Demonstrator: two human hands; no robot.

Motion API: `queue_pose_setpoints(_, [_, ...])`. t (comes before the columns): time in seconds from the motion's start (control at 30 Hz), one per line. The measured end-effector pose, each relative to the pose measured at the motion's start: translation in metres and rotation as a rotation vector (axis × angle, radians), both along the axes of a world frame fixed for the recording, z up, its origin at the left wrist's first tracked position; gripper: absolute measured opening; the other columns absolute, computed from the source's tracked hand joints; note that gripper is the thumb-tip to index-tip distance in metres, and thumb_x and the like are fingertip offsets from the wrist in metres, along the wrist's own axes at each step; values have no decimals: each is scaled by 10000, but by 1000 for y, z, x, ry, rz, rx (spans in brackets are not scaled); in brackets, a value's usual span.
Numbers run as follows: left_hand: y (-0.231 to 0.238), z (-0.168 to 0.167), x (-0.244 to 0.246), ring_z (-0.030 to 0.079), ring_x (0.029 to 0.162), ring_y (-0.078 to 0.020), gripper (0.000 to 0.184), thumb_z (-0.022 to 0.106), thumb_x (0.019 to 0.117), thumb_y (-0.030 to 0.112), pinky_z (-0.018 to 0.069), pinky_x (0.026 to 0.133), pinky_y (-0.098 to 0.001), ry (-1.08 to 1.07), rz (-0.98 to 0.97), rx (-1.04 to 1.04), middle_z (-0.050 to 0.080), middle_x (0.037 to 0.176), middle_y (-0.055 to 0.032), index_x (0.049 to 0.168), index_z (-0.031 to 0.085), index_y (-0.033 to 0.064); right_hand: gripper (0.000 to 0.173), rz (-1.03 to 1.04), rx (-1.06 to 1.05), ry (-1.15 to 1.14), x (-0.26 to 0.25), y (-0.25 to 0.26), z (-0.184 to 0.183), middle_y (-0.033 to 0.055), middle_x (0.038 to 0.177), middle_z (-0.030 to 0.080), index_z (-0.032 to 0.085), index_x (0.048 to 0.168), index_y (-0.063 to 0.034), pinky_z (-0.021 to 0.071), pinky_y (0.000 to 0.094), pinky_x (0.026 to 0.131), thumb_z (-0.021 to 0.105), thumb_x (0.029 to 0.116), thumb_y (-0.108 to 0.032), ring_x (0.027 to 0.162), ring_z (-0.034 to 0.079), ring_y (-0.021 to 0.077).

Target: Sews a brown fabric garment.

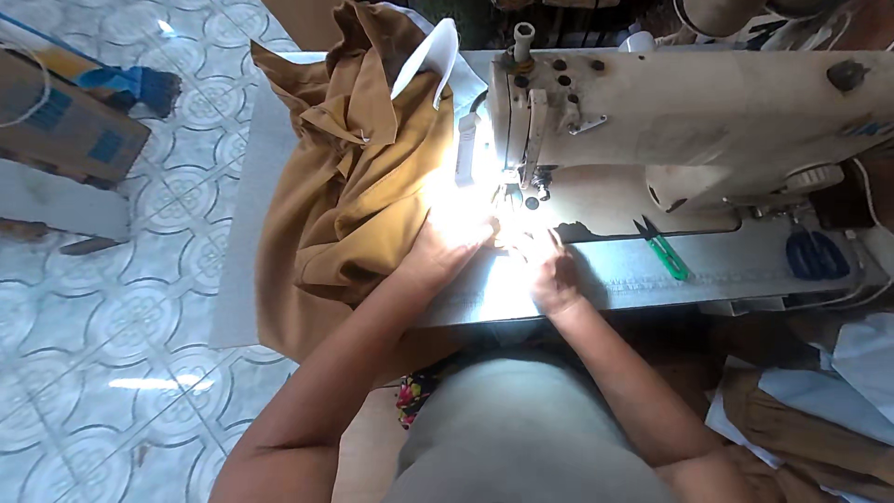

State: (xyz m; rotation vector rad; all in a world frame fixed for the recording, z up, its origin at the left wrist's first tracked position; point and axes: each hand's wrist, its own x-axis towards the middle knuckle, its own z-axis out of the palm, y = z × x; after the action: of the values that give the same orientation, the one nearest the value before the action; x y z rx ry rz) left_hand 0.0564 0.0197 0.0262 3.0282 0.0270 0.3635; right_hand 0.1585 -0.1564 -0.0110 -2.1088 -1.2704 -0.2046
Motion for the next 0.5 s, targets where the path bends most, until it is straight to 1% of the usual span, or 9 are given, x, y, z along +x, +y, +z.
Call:
queue_pose_setpoints(0.03, [2,-1,0,626,1232,-324,233,560,990,25,460,1021,-575,-3,-6,17,684,1318,-75,1092,756,101,157,21,14,-30,0,-2,-3,146,1120,739,787,1052,-76,580,439,924,672,952,-116,1098,694,330])
queue_pose_setpoints(0.1, [4,-1,-1,623,1212,-319,253,536,1011,32,458,1022,-545,-23,4,44,697,1269,-72,1145,734,116,153,36,25,-66,-2,-4,-4,128,1082,758,784,1037,-60,570,430,943,669,939,-83,1102,697,331])
queue_pose_setpoints(0.17, [3,0,1,627,1201,-334,283,535,1015,28,447,1035,-547,-76,11,36,712,1228,-93,1194,733,124,173,28,13,-80,-4,-5,-2,145,1081,757,781,1044,-42,574,429,930,674,908,-40,1100,698,344])
queue_pose_setpoints(0.23, [4,-1,2,623,1209,-326,304,530,1016,28,426,1049,-557,-85,0,10,707,1246,-85,1209,737,141,221,24,-18,-87,-4,-6,0,159,1122,747,775,1092,-40,572,436,942,673,897,-17,1117,692,349])
queue_pose_setpoints(0.27, [4,-2,2,622,1210,-317,308,533,1017,34,427,1046,-554,-80,0,4,703,1252,-76,1209,743,151,229,27,-23,-91,-4,-5,0,153,1127,748,776,1100,-46,566,433,951,670,899,-15,1114,691,342])
queue_pose_setpoints(0.4, [4,-3,2,625,1205,-310,296,544,1011,36,424,1053,-553,-76,10,-16,707,1232,-70,1184,753,155,215,20,-20,-100,-4,-4,1,147,1097,755,778,1065,-36,566,422,947,661,889,7,1106,697,336])
queue_pose_setpoints(0.5, [5,-3,3,627,1189,-321,273,556,1007,42,434,1035,-547,-97,4,-25,713,1209,-83,1156,761,143,211,18,-27,-127,-3,-4,1,147,1081,756,778,1054,-34,575,418,926,667,879,3,1084,704,331])
